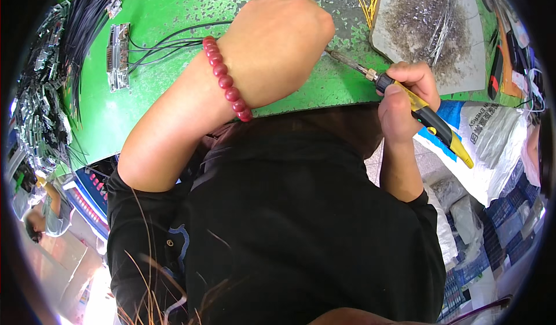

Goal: The person strips wire ends with a tool and solders them to circuit boards using a soldering iron. The person then places an assembled plastic housing into a crate and solders wires onto additional circuit boards.

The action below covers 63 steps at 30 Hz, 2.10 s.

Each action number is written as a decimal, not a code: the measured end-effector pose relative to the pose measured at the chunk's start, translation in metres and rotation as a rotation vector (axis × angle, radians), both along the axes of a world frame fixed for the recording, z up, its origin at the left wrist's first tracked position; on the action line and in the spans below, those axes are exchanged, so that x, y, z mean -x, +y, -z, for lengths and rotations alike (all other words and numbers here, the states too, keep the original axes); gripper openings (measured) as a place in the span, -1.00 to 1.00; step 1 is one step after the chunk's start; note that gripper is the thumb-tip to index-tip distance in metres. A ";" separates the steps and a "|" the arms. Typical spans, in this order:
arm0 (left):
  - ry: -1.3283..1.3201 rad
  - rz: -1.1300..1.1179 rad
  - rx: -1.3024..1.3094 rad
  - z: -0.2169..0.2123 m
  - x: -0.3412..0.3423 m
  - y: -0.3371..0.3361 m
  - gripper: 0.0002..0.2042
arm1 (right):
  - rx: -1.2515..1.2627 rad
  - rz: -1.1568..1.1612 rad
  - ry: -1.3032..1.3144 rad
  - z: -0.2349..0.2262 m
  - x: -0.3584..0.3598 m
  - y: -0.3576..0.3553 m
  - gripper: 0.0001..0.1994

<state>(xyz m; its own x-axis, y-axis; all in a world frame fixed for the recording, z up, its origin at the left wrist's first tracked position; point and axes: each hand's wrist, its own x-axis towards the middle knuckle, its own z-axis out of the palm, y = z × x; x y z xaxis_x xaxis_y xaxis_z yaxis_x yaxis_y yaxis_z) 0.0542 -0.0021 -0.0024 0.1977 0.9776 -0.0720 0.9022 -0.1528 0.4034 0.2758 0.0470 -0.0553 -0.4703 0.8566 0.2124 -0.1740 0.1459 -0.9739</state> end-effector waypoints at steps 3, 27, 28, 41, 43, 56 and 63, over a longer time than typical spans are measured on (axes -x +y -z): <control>-0.008 0.002 -0.012 0.001 0.001 0.000 -0.88 | 0.000 -0.015 -0.002 0.000 0.001 0.001 -0.77; -0.004 -0.043 0.004 0.007 0.000 -0.001 -0.87 | -0.058 0.115 0.083 0.007 0.002 -0.002 -0.80; -0.013 -0.048 0.014 0.010 0.001 0.000 -0.88 | -0.060 0.092 0.077 0.010 0.000 -0.003 -0.80; -0.200 -0.074 -0.363 0.026 -0.010 -0.028 -0.87 | -0.228 -0.053 -0.189 -0.015 0.009 -0.011 -0.74; -0.193 -0.108 -0.372 0.018 -0.019 -0.030 -0.87 | -0.216 -0.063 -0.217 -0.016 0.009 -0.010 -0.82; -0.184 -0.328 -0.247 -0.025 0.194 0.084 -0.80 | -0.348 -0.027 -0.226 0.001 0.015 0.000 -0.85; 0.304 -0.697 -0.232 0.010 0.311 0.254 -0.64 | -0.299 0.007 -0.288 0.003 0.013 0.001 -0.85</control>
<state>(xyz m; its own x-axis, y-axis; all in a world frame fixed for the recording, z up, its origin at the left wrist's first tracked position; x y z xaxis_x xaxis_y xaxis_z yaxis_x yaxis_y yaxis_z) -0.2573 0.2520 -0.0120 -0.4607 0.8656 0.1961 0.8864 0.4375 0.1510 0.2626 0.0476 -0.0581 -0.5411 0.7805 0.3131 0.1010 0.4299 -0.8972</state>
